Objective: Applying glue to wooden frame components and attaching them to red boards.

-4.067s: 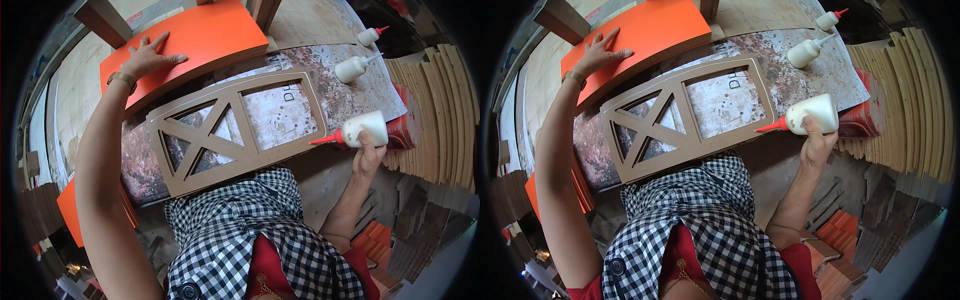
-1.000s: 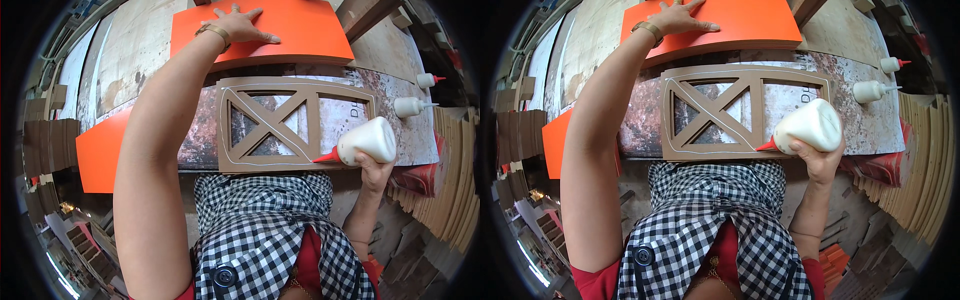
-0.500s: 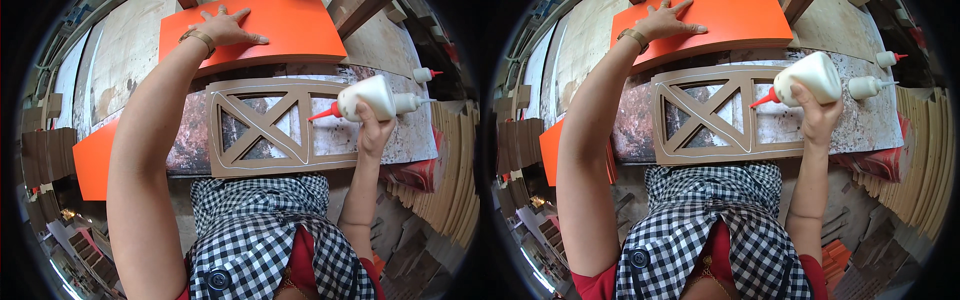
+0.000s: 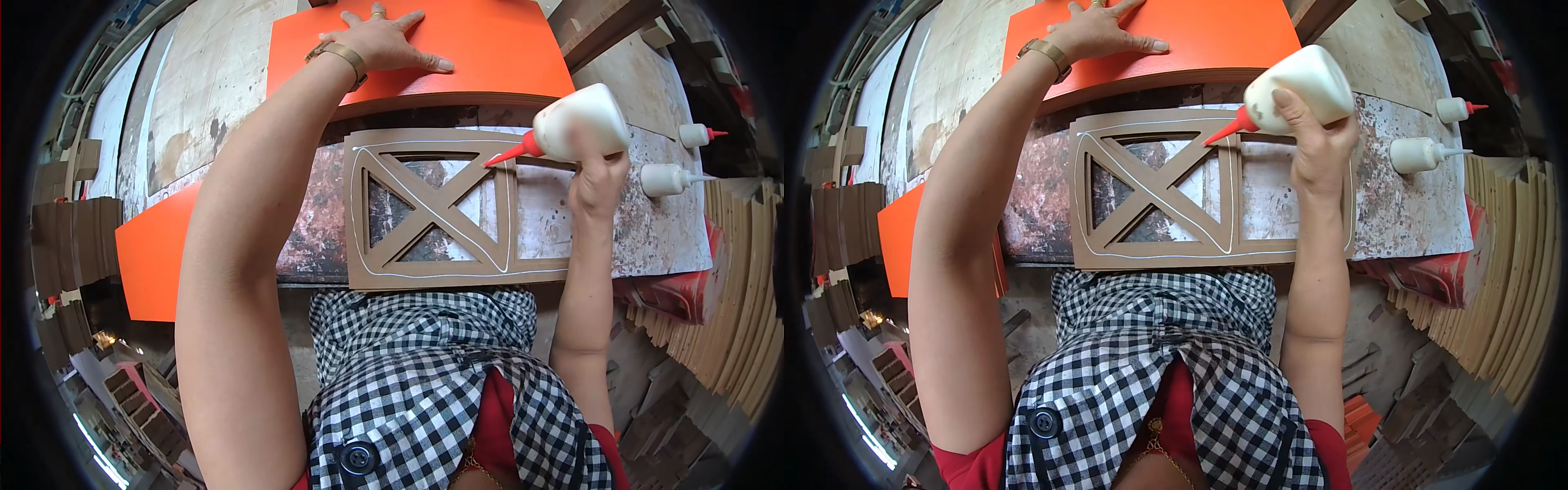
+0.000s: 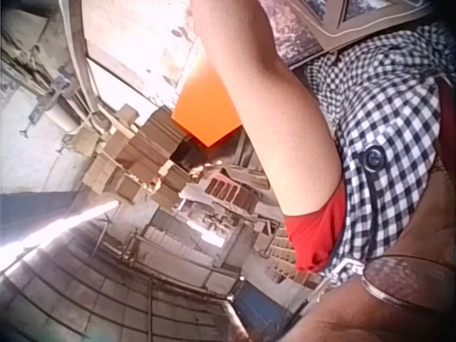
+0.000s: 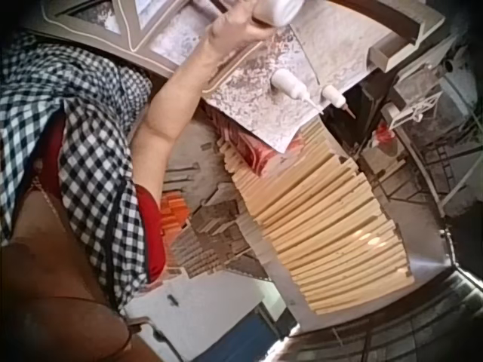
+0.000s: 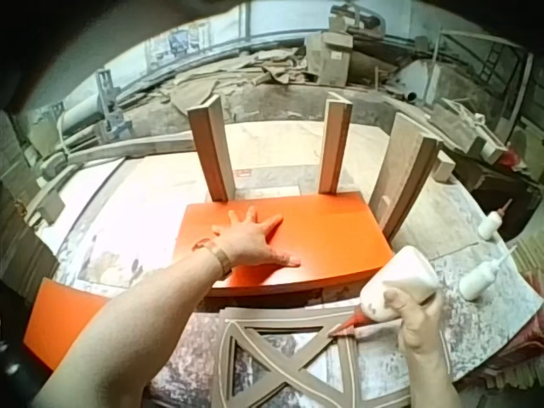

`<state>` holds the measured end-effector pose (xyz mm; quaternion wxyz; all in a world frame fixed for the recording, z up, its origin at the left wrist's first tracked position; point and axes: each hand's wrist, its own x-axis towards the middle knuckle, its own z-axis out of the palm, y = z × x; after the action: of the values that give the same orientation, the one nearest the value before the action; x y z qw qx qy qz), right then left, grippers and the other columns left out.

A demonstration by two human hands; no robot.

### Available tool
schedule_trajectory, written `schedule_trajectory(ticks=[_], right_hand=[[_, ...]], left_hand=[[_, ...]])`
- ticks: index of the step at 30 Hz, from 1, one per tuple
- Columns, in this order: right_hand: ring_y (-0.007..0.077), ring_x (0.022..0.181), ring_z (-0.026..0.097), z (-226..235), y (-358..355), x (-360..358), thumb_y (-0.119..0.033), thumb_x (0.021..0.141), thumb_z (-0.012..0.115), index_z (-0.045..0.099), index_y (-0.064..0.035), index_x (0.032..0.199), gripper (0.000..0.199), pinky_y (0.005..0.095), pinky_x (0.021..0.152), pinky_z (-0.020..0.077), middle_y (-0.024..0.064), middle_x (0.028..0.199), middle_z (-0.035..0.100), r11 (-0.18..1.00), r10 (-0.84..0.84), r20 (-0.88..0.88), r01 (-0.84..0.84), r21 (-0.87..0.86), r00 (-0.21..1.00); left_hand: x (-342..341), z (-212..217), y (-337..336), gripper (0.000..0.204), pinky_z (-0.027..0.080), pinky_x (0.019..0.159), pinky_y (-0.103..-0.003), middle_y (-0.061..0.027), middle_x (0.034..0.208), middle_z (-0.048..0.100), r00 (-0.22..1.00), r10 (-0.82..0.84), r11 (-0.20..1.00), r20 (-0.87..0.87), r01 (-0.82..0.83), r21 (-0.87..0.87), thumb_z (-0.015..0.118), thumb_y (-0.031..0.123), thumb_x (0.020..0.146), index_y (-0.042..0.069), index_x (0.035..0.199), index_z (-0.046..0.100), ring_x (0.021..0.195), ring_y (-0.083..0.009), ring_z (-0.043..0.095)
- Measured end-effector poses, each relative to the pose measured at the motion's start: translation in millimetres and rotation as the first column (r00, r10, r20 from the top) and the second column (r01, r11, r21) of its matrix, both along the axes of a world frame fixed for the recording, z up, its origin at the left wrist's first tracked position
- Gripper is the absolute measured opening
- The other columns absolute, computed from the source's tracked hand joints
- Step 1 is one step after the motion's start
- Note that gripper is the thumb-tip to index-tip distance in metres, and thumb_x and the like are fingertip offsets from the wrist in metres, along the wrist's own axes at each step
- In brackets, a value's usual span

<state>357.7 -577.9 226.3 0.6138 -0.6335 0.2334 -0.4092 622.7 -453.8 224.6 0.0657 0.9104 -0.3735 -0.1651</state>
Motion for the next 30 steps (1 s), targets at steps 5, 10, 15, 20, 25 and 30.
schedule_trajectory(ticks=[5,10,15,20,25,30], right_hand=[[0.0207,0.071,0.063,-3.2,38.4,5.0,-0.002,0.068,0.074,0.05,0.005,0.112,0.05,0.0243,0.061,0.0525,0.0156,0.092,0.063,0.984,0.14,-0.003,-0.139,0.114,0.99],[0.0205,0.072,0.063,2.4,84.9,7.4,-0.001,0.067,0.073,0.049,0.0047,0.112,0.051,0.0255,0.062,0.0529,0.0156,0.094,0.063,0.936,0.333,-0.092,-0.317,0.155,0.938],[0.0227,0.081,0.064,2.4,133.0,8.6,-0.007,0.066,0.077,0.046,0.0014,0.115,0.059,0.029,0.069,0.0544,0.0172,0.098,0.061,0.831,0.524,-0.076,-0.489,0.266,0.848],[0.0208,0.08,0.061,-5.7,160.9,10.5,-0.008,0.066,0.077,0.047,0.0013,0.114,0.058,0.0266,0.071,0.0508,0.0144,0.097,0.06,0.834,0.541,-0.082,-0.522,0.178,0.837],[0.0212,0.084,0.061,-2.1,124.1,-1.9,-0.012,0.077,0.069,0.045,0.0015,0.117,0.048,0.0287,0.071,0.0524,0.014,0.101,0.058,0.712,0.191,0.035,-0.163,0.683,0.981],[0.0328,0.103,0.056,-3.3,15.4,-57.8,-0.024,0.084,0.061,0.044,0.002,0.12,0.048,0.043,0.086,0.051,0.0182,0.116,0.052,0.623,-0.006,0.462,-0.358,0.695,0.887]], left_hand=[[2.5,0.8,-0.1,0.105,0.017,0.093,-0.073,-0.02,0.146,0.015,0.999,-0.012,1.0,-0.03,0.012,0.014,0.058,0.08,0.053,0.027,0.139,0.029,0.13,-0.051,0.011],[-0.7,0.8,0.9,0.105,0.017,0.093,-0.073,-0.0187,0.147,0.014,0.999,-0.007,1.0,-0.042,0.007,-0.007,0.057,0.081,0.053,0.029,0.14,0.029,0.131,-0.0506,0.009],[-0.9,1.9,3.2,0.105,0.017,0.094,-0.073,-0.0172,0.148,0.012,0.999,0.003,1.0,-0.043,-0.003,0.003,0.057,0.081,0.053,0.03,0.139,0.028,0.131,-0.0502,0.008],[-2.4,2.8,1.4,0.104,0.016,0.095,-0.072,-0.0158,0.148,0.012,0.999,0.007,1.0,-0.042,-0.006,0.007,0.057,0.081,0.053,0.03,0.139,0.028,0.132,-0.0493,0.008],[-1.2,-3.8,0.8,0.105,0.018,0.095,-0.071,-0.0142,0.147,0.015,1.0,0.023,1.0,0.007,-0.023,-0.01,0.056,0.082,0.051,0.03,0.139,0.03,0.131,-0.0491,0.01],[5.0,-18.7,2.7,0.109,0.022,0.09,-0.074,-0.0115,0.145,0.022,0.99,0.062,0.996,0.125,-0.053,-0.072,0.056,0.086,0.044,0.032,0.136,0.034,0.129,-0.0509,0.016]])
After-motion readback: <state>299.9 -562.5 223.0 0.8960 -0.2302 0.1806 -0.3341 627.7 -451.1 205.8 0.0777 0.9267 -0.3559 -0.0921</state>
